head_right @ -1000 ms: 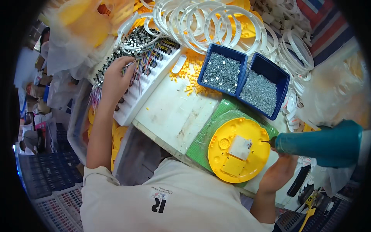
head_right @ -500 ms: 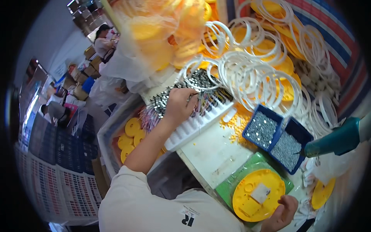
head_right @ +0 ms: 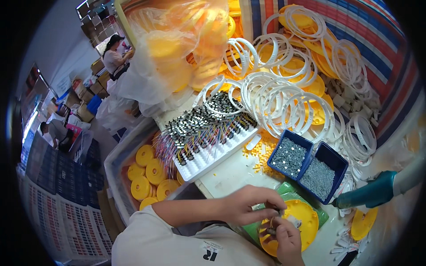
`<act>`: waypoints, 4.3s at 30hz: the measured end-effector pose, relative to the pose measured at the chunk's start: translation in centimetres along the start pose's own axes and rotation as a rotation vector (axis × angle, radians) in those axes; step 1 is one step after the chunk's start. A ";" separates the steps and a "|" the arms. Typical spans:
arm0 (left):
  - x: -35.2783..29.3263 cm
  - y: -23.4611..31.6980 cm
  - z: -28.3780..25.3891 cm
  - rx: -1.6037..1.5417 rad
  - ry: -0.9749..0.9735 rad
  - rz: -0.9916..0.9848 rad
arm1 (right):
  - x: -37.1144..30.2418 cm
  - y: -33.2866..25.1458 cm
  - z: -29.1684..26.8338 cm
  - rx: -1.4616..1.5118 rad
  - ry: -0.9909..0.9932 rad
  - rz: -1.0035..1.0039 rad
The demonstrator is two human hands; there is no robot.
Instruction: Assembling electronic or toy components into a yellow circular plastic housing using a glue gun and heat gun.
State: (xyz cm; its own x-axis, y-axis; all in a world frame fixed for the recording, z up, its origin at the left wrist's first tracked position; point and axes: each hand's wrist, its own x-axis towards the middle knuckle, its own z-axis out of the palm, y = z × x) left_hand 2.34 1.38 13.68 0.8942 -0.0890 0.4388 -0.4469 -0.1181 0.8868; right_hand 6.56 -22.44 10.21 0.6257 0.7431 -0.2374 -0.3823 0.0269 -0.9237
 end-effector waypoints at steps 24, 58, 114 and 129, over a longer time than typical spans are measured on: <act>0.3 -2.3 0.0 0.016 -0.074 -0.548 | -0.3 -2.9 0.6 -1.104 0.254 -0.501; 8.8 -13.0 -3.9 1.205 -0.073 0.064 | -1.5 0.4 -1.3 -1.409 0.204 -0.718; -5.2 -4.8 3.0 0.722 -0.302 0.057 | 4.3 -2.9 -0.4 0.235 0.092 -0.655; -6.3 -5.9 3.7 0.730 -0.274 0.084 | 5.5 -1.5 -1.3 0.266 -0.037 -0.732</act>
State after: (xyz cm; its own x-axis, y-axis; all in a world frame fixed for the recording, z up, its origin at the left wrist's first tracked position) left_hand -0.72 -1.08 5.18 0.8602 -0.3566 0.3644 -0.5028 -0.7122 0.4899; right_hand 11.46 -19.26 9.85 0.7605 0.4961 0.4189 -0.0342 0.6749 -0.7371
